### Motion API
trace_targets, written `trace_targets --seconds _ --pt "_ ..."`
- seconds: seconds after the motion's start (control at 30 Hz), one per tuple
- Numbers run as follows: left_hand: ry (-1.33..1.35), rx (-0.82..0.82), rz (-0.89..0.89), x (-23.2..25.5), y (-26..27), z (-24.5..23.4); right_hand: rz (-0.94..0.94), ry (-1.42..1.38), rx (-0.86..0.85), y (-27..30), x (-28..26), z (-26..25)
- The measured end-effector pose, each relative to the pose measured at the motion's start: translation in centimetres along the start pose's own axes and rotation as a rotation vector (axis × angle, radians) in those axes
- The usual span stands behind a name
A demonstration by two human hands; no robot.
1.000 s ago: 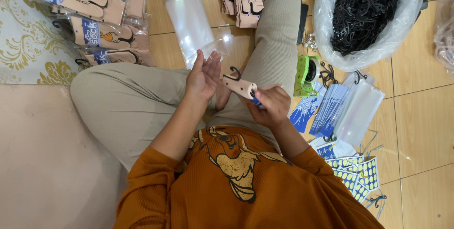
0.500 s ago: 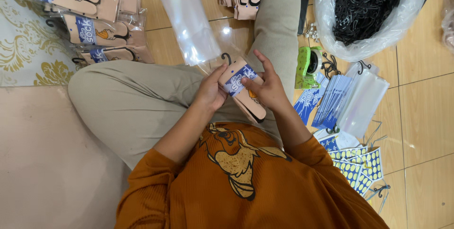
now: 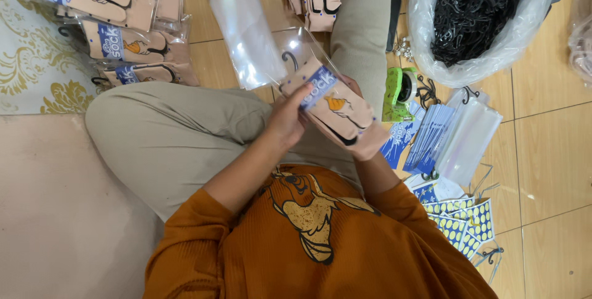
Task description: The person places pairs of socks into clear plastic sleeves by hand while sitting on the floor among piles of packaged and unpackaged goods.
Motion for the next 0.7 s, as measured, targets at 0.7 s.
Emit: trace_targets --seconds 0.7 --pt "-0.488 -0.129 0.098 -8.3 -2.8 -2.1 -0.742 1.215 0.083 2.6 -4.5 -1.0"
Point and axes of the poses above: each hand's wrist, its own y-axis away from the middle knuckle, its own z-axis out of the palm, x = y × z, the point moved 7 cm from there along -y, towards the middle knuckle, and after that the axes turned 13 degrees about x, right-handed, at the moved point
